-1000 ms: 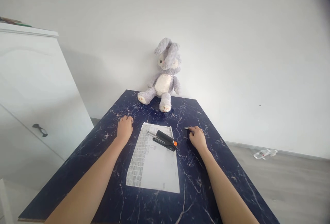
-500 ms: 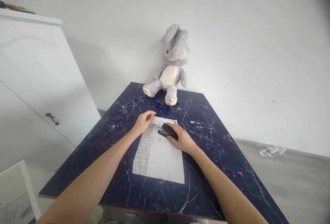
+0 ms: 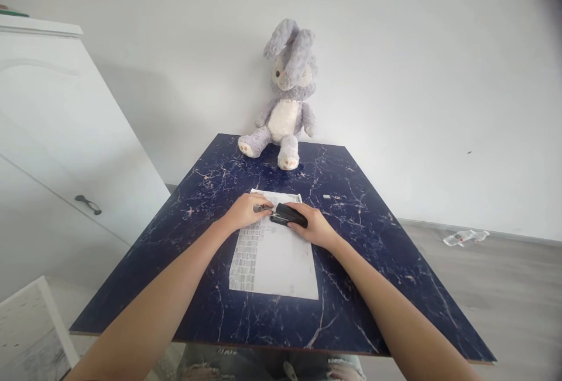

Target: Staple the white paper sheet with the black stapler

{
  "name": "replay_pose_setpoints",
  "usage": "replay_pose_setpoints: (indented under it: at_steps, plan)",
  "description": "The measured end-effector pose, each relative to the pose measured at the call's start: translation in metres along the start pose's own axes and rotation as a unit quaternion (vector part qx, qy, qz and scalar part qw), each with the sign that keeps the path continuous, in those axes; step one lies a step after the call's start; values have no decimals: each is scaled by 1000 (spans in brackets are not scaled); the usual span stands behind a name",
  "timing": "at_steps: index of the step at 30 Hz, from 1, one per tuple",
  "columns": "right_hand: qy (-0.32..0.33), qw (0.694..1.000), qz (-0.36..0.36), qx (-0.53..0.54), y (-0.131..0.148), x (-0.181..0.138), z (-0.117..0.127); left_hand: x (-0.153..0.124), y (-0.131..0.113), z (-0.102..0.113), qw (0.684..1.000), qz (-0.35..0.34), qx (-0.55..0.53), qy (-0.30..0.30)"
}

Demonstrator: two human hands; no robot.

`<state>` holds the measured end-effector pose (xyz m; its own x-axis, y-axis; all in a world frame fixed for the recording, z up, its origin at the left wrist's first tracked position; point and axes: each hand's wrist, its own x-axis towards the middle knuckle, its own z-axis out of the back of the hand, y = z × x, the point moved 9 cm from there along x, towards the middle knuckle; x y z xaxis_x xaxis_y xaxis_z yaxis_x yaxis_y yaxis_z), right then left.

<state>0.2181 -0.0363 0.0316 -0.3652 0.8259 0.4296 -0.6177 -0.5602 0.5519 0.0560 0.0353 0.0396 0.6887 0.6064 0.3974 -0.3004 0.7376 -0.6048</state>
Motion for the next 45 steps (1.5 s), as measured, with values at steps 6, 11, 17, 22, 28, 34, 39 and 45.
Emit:
replay_pose_setpoints:
  at_steps: [6, 11, 17, 22, 28, 34, 39, 45]
  plan:
    - [0, 1000, 9, -3, 1, 1, 1, 2, 4, -5, 1000, 2, -28, 8]
    - [1, 1000, 13, -5, 1, 0, 1, 2, 10, -12, 999, 20, -41, 26]
    - [2, 1000, 8, -1, -4, 0, 0, 3, 7, -14, 999, 19, -34, 34]
    - [6, 1000, 8, 3, -3, 0, 0, 3, 4, -13, 999, 1, -41, 36]
    - [4, 1000, 7, 5, 0, 0, 2, 2, 5, -12, 998, 19, -44, 39]
    - [-15, 1000, -9, 12, -6, -2, 4, -1, 7, -11, 998, 21, -42, 46]
    - [-36, 998, -37, 24, -13, -4, 10, -2, 1, -11, 996, -1, -72, 48]
    - [-59, 994, -70, 63, -27, -8, 20, -5, 4, -2, 994, 15, -96, 53]
